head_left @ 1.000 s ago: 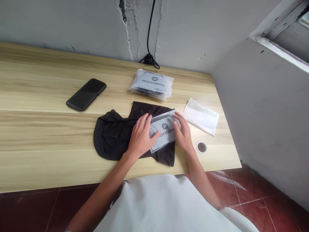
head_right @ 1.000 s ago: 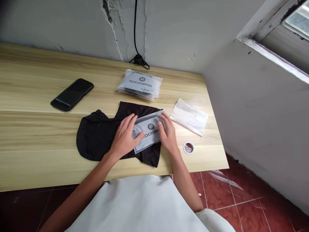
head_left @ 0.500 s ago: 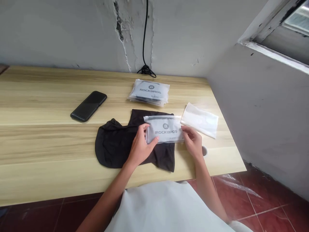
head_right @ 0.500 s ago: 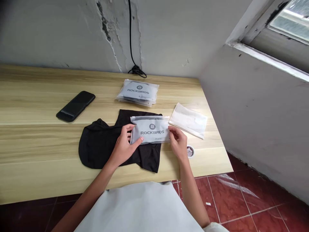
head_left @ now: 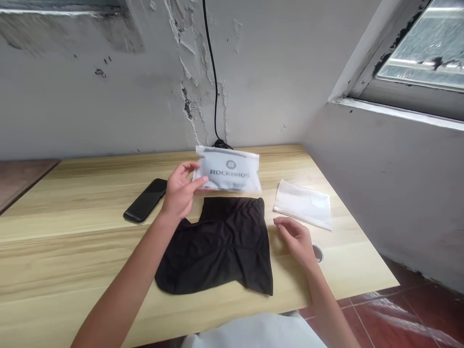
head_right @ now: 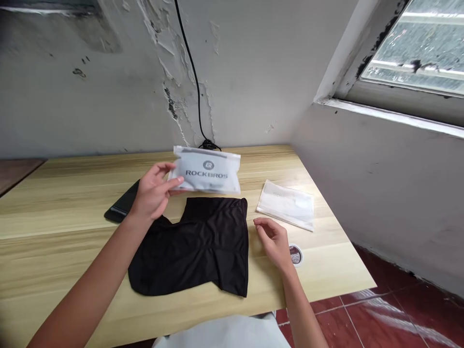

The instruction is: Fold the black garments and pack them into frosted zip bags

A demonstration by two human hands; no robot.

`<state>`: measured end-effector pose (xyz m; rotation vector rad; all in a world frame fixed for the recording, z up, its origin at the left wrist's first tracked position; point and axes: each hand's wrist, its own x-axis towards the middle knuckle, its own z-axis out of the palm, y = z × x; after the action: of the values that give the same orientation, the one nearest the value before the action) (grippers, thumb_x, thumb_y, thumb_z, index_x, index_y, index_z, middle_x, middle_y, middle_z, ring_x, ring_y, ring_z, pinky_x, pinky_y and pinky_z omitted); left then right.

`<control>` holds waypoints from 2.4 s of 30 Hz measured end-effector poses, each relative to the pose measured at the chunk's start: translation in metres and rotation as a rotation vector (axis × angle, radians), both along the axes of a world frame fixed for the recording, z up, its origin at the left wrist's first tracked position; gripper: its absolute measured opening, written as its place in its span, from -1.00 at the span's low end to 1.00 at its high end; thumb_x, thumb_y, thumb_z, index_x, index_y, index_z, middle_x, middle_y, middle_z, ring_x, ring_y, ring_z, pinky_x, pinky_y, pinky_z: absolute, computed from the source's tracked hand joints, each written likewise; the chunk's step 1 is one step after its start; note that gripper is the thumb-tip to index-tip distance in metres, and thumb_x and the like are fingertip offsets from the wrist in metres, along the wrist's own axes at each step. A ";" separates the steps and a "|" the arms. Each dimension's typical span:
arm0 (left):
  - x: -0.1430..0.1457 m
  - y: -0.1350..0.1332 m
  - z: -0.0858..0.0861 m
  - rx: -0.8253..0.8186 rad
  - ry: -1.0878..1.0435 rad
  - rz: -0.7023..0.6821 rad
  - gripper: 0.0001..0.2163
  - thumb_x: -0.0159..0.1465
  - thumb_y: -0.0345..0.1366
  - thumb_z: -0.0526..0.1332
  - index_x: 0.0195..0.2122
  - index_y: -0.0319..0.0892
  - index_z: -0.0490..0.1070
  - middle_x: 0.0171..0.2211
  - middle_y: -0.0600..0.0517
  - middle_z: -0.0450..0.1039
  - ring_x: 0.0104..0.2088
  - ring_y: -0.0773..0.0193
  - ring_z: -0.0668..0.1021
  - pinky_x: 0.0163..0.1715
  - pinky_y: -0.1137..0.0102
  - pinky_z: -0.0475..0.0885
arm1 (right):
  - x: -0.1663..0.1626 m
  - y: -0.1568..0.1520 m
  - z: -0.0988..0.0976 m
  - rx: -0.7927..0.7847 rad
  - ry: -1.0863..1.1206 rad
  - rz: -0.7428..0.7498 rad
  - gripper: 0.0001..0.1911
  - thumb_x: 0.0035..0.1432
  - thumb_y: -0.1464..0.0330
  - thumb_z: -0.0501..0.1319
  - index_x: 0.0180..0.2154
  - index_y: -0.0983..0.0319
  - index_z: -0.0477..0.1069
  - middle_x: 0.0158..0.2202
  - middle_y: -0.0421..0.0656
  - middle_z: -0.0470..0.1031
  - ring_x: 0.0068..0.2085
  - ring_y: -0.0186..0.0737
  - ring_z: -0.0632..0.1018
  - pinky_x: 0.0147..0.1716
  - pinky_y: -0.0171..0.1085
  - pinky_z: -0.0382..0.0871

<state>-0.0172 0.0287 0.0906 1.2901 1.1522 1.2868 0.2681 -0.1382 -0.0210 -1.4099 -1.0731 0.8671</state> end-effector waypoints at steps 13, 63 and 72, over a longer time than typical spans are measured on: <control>0.035 0.066 -0.021 0.195 0.742 0.162 -0.54 0.22 -0.30 0.32 0.16 -0.11 0.39 0.35 -0.24 0.33 0.40 -0.17 0.31 0.41 -0.13 0.15 | -0.001 0.002 -0.004 -0.034 -0.176 0.035 -0.75 0.27 0.20 0.25 -0.22 0.20 0.64 -0.17 -0.01 0.73 -0.15 0.05 0.72 -0.17 -0.08 0.62; -0.022 -0.033 -0.079 0.183 1.137 -0.354 -0.76 0.38 -0.25 0.13 -0.04 -0.19 0.53 0.02 -0.21 0.57 0.11 -0.10 0.55 0.16 0.01 0.42 | -0.007 0.087 -0.002 0.000 -0.822 0.307 -0.80 0.29 0.24 0.26 -0.12 0.18 0.53 -0.05 0.07 0.60 0.00 0.22 0.57 0.00 0.16 0.45; -0.038 -0.064 -0.030 0.206 0.905 -0.531 -0.86 0.40 -0.21 0.17 -0.17 -0.08 0.50 -0.08 0.00 0.60 -0.06 0.15 0.60 -0.05 0.29 0.50 | 0.015 0.055 0.041 0.206 -0.555 0.430 -0.94 0.27 0.41 0.25 -0.24 0.13 0.49 -0.23 -0.13 0.61 -0.17 -0.05 0.63 -0.12 -0.06 0.55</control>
<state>-0.0549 -0.0353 0.0603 2.2622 1.1341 0.4060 0.2835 -0.0836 0.0196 -1.2934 -1.8831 0.6420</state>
